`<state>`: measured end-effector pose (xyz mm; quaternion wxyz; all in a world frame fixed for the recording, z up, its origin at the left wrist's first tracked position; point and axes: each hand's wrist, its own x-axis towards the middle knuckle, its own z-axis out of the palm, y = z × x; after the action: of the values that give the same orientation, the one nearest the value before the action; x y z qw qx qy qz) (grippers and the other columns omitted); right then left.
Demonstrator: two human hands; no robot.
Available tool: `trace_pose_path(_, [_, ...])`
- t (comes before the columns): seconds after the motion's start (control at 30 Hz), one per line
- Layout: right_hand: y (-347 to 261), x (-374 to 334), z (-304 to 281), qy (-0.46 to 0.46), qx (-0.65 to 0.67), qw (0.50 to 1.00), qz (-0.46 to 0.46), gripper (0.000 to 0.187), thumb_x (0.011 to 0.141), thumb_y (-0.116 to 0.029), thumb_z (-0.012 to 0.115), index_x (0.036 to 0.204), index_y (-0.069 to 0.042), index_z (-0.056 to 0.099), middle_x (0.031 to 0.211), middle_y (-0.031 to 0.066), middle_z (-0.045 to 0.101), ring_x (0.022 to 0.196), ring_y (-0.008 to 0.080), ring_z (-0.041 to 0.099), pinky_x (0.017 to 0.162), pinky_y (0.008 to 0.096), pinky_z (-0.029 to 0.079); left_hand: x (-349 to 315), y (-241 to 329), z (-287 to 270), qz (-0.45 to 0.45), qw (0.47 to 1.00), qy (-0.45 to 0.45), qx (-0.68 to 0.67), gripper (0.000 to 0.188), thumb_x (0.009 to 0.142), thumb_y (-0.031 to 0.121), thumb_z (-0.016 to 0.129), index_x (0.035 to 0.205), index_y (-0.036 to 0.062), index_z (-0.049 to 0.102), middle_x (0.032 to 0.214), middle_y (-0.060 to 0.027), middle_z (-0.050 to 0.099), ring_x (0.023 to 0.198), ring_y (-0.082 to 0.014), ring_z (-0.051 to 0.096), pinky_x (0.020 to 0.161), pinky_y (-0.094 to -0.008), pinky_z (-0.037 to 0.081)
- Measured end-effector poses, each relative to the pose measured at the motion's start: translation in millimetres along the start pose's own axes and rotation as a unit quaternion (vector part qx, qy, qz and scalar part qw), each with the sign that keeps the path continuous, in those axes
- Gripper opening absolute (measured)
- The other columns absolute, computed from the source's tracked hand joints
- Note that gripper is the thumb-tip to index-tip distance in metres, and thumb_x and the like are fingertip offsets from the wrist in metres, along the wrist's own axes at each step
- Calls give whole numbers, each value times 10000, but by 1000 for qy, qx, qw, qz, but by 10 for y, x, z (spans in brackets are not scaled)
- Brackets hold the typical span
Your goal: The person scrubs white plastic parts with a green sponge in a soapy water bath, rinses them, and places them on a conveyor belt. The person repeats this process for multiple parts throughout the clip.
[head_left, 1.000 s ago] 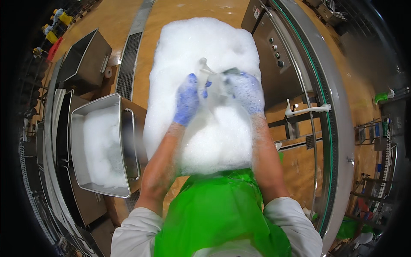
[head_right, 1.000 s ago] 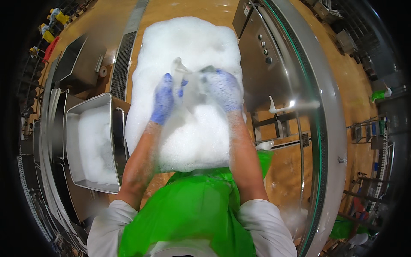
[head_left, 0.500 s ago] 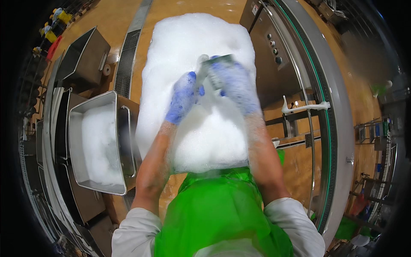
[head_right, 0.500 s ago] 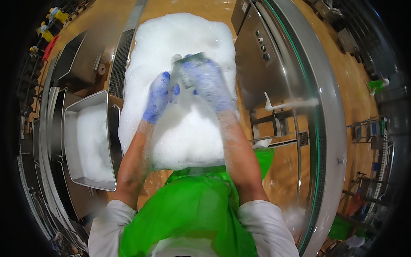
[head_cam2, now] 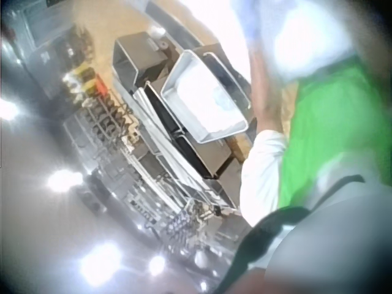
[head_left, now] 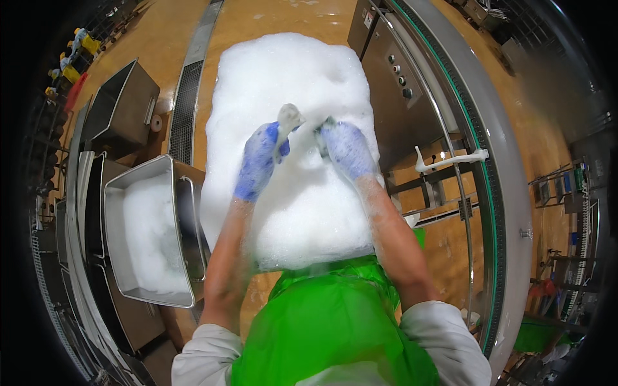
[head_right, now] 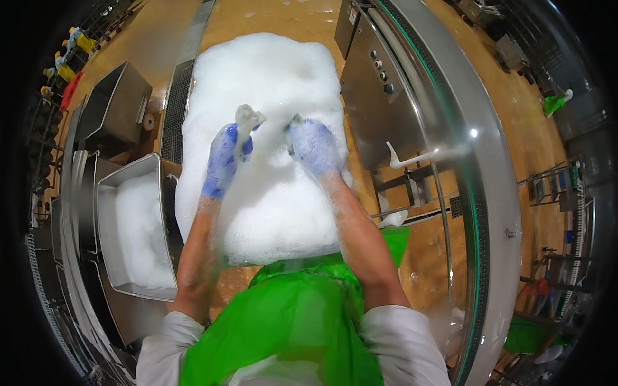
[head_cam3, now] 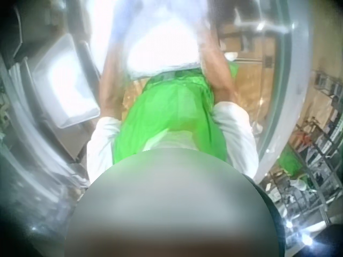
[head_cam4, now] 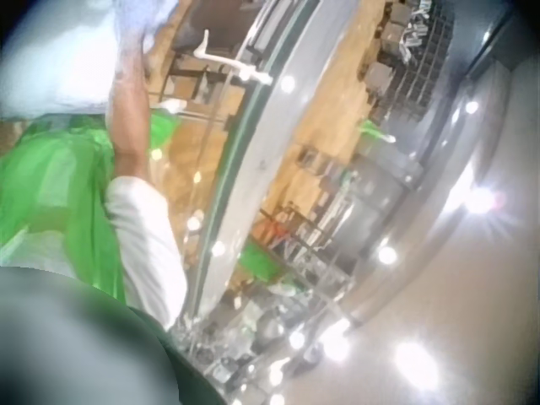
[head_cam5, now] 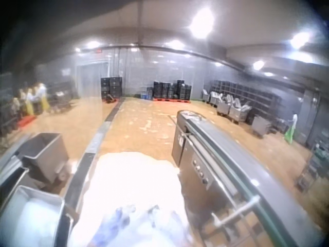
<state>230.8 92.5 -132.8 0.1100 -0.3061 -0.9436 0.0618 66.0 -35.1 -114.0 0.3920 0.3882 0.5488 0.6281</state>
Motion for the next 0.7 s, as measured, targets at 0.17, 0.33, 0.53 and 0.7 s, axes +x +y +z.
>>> trace_pose_path(0.17, [-321, -128, 296, -314, 98, 936, 125, 328, 982, -180, 470, 1245, -22, 587, 1162, 177, 659, 1094, 303, 630, 980, 371, 488, 15, -319, 166, -213, 841, -197, 456, 440, 1026, 319, 432, 1286, -21, 532, 1214, -221, 605, 1109, -331, 591, 957, -411, 473])
trace_pose_path(0.33, [-304, -315, 473, -352, 111, 924, 102, 285, 939, -146, 534, 1189, -26, 602, 1109, 148, 666, 1023, 269, 640, 917, 349, 508, 61, -785, -55, -165, 782, -300, 521, 501, 1036, 297, 394, 1451, 18, 412, 1423, -285, 461, 1357, -355, 426, 1165, -408, 301])
trace_pose_path(0.53, [-215, -224, -411, -188, 446, 860, 164, 246, 886, -105, 611, 1121, -30, 619, 1044, 113, 673, 937, 228, 652, 842, 322, 532, -13, -13, -108, -67, 899, -113, 417, 460, 1017, 331, 458, 1384, 58, 501, 1220, -219, 610, 1170, -316, 570, 1038, -439, 439])
trace_pose_path(0.7, [-579, 17, -577, 7, 368, 930, -7, 211, 816, -70, 667, 1025, -42, 650, 993, 89, 681, 835, 217, 666, 744, 312, 557, 14, 31, 129, 22, 901, -97, 423, 281, 945, 190, 616, 1140, -13, 615, 920, -148, 670, 862, -256, 659, 793, -368, 551])
